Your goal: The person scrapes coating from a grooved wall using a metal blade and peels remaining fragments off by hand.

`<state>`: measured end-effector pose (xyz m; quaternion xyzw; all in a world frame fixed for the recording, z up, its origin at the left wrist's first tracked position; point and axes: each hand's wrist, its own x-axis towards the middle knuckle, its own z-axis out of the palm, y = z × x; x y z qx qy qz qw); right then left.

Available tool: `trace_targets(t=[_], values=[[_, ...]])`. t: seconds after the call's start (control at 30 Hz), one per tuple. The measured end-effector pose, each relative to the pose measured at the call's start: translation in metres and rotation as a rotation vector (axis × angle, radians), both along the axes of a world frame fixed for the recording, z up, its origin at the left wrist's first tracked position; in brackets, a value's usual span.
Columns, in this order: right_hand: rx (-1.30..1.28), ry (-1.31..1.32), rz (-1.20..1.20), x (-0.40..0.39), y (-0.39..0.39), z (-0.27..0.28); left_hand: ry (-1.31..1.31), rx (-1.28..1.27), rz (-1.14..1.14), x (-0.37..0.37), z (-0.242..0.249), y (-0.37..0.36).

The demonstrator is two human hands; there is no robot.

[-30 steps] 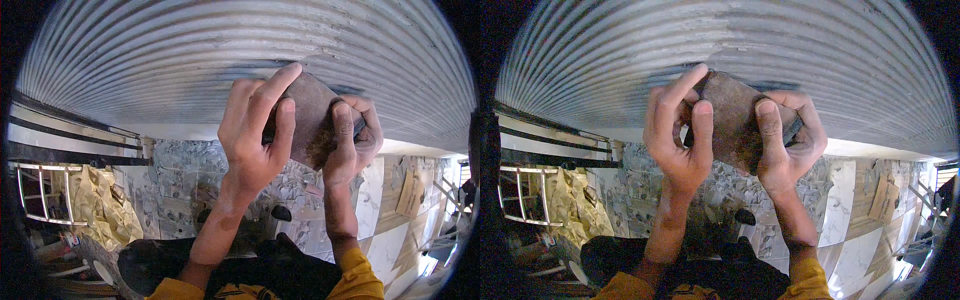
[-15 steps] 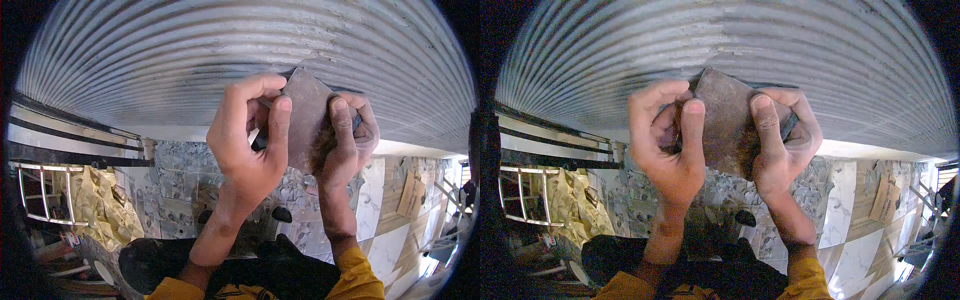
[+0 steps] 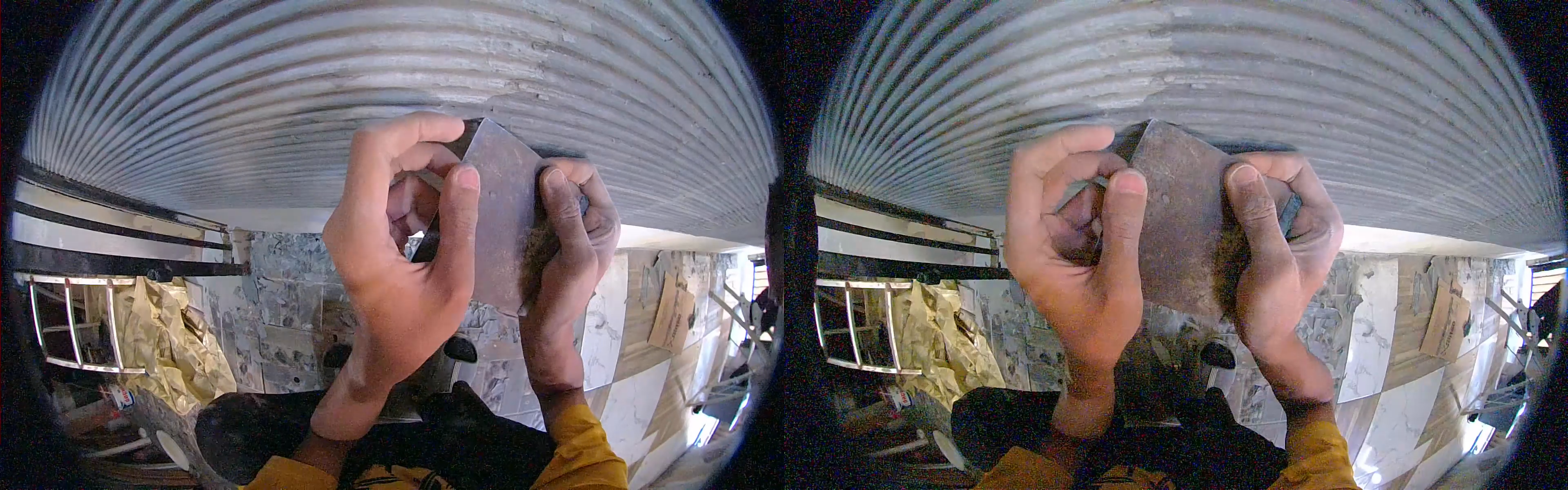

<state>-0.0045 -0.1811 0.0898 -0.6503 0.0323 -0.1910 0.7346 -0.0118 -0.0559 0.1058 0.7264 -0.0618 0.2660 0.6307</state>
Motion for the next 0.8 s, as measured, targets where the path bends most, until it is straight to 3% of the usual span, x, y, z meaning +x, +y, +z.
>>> trace_targets(t=[0.3,0.57,0.8], values=[[0.119,-0.016,-0.001,0.0,0.0,0.005,-0.052,-0.002,0.029,0.004,0.002,-0.002],[-0.224,-0.203,-0.17,0.007,0.001,-0.014,-0.217,0.051,0.138,0.02,-0.026,-0.006],[-0.281,-0.406,-0.254,0.019,0.006,-0.042,-0.259,0.083,0.12,0.029,-0.033,-0.001]])
